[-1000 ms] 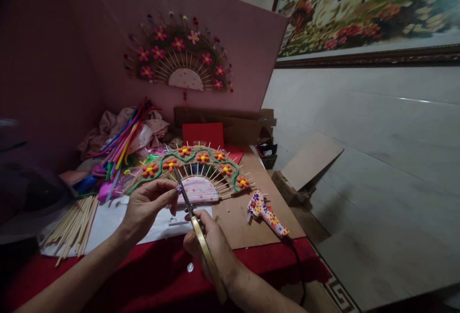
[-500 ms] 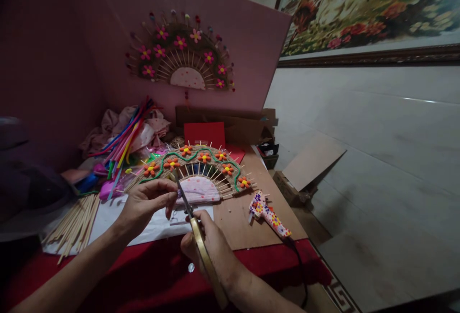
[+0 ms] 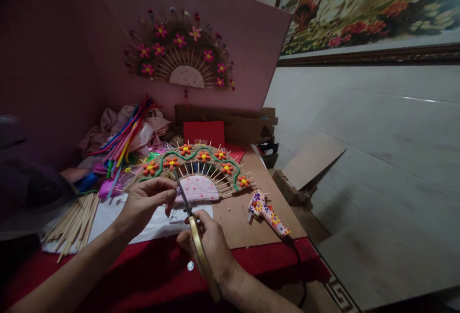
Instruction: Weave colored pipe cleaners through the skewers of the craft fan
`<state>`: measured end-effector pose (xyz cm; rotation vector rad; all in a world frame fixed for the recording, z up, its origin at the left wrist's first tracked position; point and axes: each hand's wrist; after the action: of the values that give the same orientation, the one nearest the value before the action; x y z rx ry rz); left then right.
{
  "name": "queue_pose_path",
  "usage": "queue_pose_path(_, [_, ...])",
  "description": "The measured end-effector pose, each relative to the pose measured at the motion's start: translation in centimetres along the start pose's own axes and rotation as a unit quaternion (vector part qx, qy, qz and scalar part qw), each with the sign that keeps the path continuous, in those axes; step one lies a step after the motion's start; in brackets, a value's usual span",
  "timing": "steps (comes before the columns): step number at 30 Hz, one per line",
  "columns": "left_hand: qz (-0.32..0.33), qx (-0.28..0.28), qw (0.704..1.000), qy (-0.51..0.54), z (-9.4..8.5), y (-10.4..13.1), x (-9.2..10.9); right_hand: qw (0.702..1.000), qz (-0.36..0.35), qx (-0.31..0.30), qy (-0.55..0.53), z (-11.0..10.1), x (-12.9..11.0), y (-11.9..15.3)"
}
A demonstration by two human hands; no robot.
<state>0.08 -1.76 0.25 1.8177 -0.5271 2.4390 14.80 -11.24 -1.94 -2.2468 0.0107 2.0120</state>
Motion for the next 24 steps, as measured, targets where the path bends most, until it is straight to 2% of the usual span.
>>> queue_pose_path(2, [0.004,0.024,1.000,0.019,-0.3,-0.3,0.2,1.000,0.016,0.017,0.005,-0.5,-0.1,-0.3])
queue_pose_path(5, [0.013,0.101,0.993,0.057,-0.9,-0.6,1.2,0.999,0.000,0.029,0.042,-1.9,-0.9,-0.6])
queue_pose_path(8, [0.028,0.169,0.980,0.103,-1.4,-0.9,2.3,0.981,-0.040,0.017,0.189,-3.2,-1.9,-0.5])
queue_pose_path(10, [0.037,0.186,0.974,0.119,-1.6,-1.0,2.6,0.942,-0.075,-0.004,0.326,-3.4,-2.1,-0.4])
queue_pose_path(13, [0.023,0.178,0.976,0.126,-1.5,-1.1,2.4,0.882,-0.139,-0.070,0.445,-2.5,-1.8,-0.9])
queue_pose_path(15, [0.004,0.157,0.979,0.130,-1.4,-1.0,2.1,0.864,-0.183,-0.099,0.458,-1.5,-1.3,-1.6])
queue_pose_path(19, [-0.049,0.103,0.983,0.145,-1.2,-0.8,1.9,0.851,-0.257,-0.120,0.443,0.0,-0.5,-3.1])
queue_pose_path(21, [-0.079,0.079,0.983,0.148,-1.2,-0.8,1.9,0.848,-0.271,-0.120,0.440,0.3,-0.3,-3.4])
queue_pose_path(24, [-0.086,0.055,0.983,0.151,-1.3,-0.6,2.0,0.852,-0.278,-0.102,0.431,0.0,-0.9,-3.2])
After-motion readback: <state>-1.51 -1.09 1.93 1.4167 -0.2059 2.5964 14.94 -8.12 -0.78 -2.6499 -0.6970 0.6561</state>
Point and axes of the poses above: each hand's wrist, its own y-axis away from the middle knuckle, its own z-axis out of the palm, x = y × z, and after that the axes turned 8 degrees about x, right-handed
